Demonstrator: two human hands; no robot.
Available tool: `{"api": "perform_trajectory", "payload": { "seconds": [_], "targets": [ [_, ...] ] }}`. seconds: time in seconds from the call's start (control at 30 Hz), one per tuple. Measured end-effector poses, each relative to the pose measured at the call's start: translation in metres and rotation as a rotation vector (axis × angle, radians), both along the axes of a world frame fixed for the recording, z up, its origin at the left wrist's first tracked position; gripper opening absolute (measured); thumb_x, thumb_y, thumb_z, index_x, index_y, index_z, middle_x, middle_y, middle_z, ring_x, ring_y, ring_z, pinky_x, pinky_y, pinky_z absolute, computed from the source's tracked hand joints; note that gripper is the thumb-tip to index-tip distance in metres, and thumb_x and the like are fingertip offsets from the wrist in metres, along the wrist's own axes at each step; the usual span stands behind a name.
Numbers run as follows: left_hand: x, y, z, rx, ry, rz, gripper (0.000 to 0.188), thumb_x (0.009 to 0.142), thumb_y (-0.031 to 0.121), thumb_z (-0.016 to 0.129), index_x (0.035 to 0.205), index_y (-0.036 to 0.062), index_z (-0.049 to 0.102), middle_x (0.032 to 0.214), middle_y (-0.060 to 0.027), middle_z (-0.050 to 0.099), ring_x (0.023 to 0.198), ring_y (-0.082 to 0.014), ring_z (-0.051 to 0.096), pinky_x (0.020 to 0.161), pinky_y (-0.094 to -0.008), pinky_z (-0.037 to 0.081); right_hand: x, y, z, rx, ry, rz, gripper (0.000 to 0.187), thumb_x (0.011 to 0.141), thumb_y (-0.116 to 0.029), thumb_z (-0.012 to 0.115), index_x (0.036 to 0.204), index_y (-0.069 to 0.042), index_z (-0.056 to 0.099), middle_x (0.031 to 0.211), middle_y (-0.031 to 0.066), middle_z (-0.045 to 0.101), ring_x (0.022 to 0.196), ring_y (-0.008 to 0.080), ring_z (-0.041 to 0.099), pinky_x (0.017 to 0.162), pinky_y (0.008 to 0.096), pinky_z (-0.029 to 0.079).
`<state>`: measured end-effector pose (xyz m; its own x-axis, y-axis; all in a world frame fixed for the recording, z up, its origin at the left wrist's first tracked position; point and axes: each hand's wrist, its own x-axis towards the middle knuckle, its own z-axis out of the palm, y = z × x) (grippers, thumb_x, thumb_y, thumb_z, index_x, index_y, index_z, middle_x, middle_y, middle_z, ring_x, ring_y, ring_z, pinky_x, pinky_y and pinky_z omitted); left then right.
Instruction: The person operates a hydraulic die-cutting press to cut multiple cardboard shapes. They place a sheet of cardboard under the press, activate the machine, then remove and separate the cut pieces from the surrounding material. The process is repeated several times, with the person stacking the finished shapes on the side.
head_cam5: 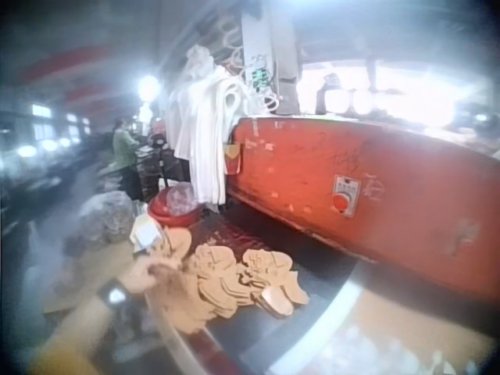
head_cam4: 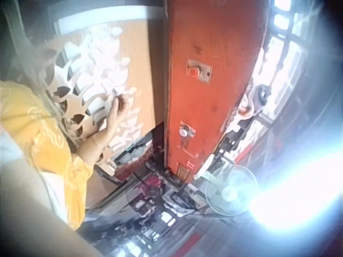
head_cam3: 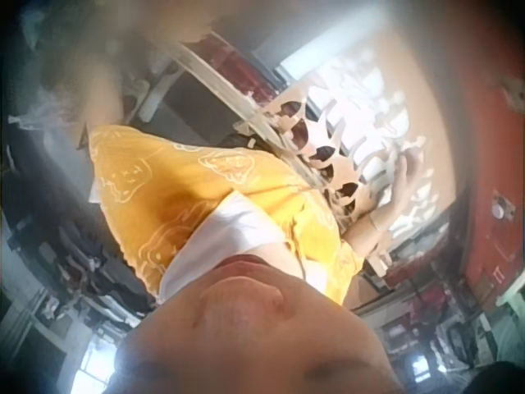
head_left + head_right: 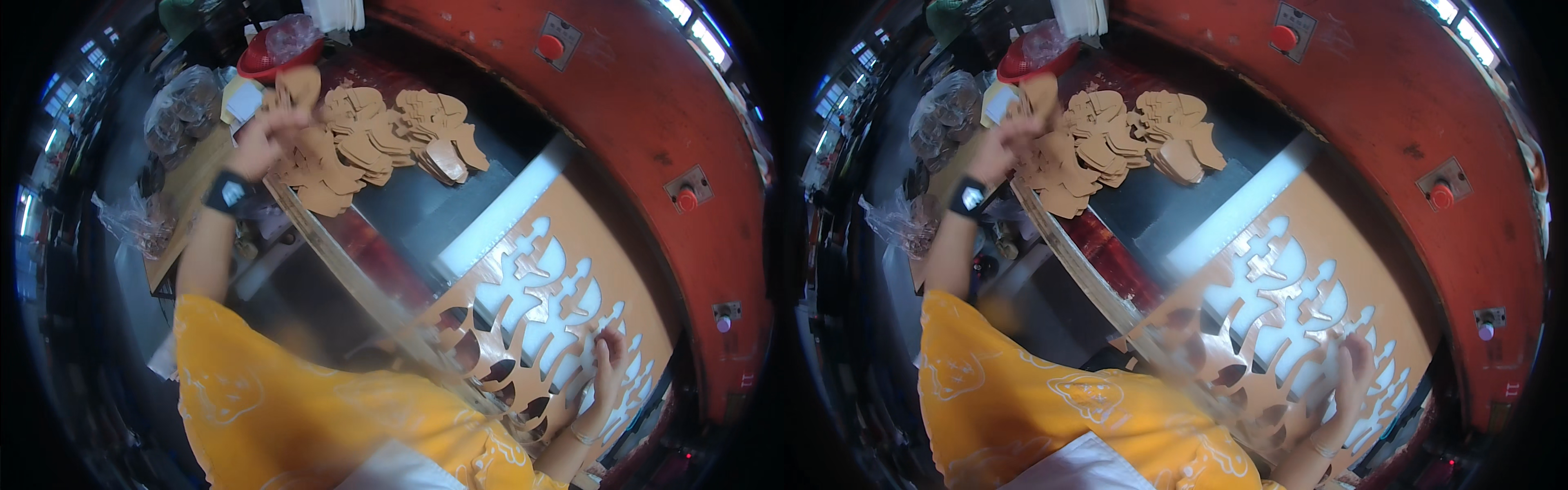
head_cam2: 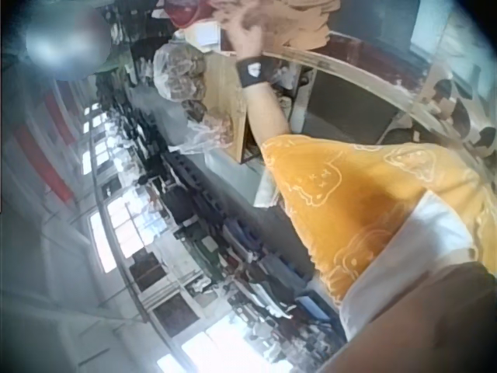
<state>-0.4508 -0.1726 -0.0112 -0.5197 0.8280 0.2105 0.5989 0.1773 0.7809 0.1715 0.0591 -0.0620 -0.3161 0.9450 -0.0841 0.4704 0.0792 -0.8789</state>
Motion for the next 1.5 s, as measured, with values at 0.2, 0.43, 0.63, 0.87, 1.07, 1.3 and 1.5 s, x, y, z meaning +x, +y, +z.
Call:
{"api": "perform_trajectory", "payload": {
  "seconds": [0.2,0.43,0.63,0.87,1.07,1.3,1.5],
  "targets": [
    [0.046,-0.041,-0.082,-0.149,0.496,-0.067,0.054,0.070,0.036,0.078,0.114,0.0103,0.061,0.132,-0.0139,0.055,0.135,-0.0350,0.037,0.115,-0.0484,0.021,0.046,-0.005,-0.001,-0.012,0.060,-0.105,0.027,0.091,-0.009,0.057,0.117,0.001,0.055,0.110,0.0069,0.059,0.102,0.0170,0.056,0.094,0.0300,0.043],
    [0.142,0.086,-0.055,0.265,0.267,-0.364,0.040,0.077,0.024,0.074,0.111,0.0063,0.062,0.119,-0.0147,0.062,0.115,-0.0323,0.056,0.098,-0.0401,0.044,0.073,0.001,-0.039,0.468,-1.017,-0.259,0.055,0.086,-0.024,0.061,0.136,-0.007,0.046,0.134,0.0208,0.048,0.128,0.0353,0.040,0.107,0.0474,0.029],
    [0.271,0.239,-0.074,0.112,0.561,-0.682,0.052,0.082,0.030,0.067,0.128,0.0084,0.053,0.136,-0.0201,0.048,0.130,-0.0344,0.040,0.110,-0.0464,0.028,0.068,-0.014,-0.045,0.530,-0.924,-0.280,0.061,0.087,-0.039,0.058,0.138,-0.010,0.044,0.141,0.0215,0.042,0.131,0.0382,0.037,0.111,0.0493,0.022],
    [0.278,0.171,-0.087,-0.062,0.649,-0.700,0.059,0.080,0.024,0.059,0.136,0.0082,0.047,0.143,-0.0232,0.038,0.134,-0.0403,0.032,0.113,-0.0510,0.019,0.067,-0.102,-0.010,0.387,-0.691,-0.124,0.054,0.087,-0.028,0.061,0.134,-0.005,0.047,0.138,0.0204,0.046,0.133,0.0356,0.038,0.109,0.0468,0.029],
    [0.267,0.139,-0.098,-0.151,0.637,-0.599,0.057,0.083,0.017,0.058,0.138,0.0103,0.045,0.149,-0.0168,0.034,0.141,-0.0340,0.026,0.116,-0.0494,0.012,0.236,-0.110,0.028,0.449,-0.291,-0.617,0.044,0.078,-0.013,0.068,0.119,-0.003,0.057,0.122,0.0164,0.056,0.114,0.0298,0.055,0.098,0.0354,0.044],
    [0.263,0.143,-0.100,-0.194,0.657,-0.598,0.058,0.081,0.016,0.055,0.138,0.0092,0.044,0.150,-0.0159,0.033,0.141,-0.0335,0.026,0.115,-0.0506,0.012,0.351,-0.052,-0.021,0.219,-0.858,-0.378,0.095,0.063,-0.038,0.079,0.144,-0.016,0.034,0.147,0.0212,0.029,0.139,0.0407,0.021,0.113,0.0522,0.019],
    [0.263,0.143,-0.098,-0.236,0.636,-0.572,0.057,0.084,0.025,0.054,0.138,0.0079,0.044,0.150,-0.0161,0.033,0.141,-0.0342,0.026,0.115,-0.0498,0.012,0.355,-0.031,-0.026,0.196,-0.761,-0.377,0.093,0.061,-0.041,0.077,0.143,-0.023,0.037,0.140,0.0210,0.035,0.135,0.0424,0.026,0.111,0.0530,0.022]
  ]
}}
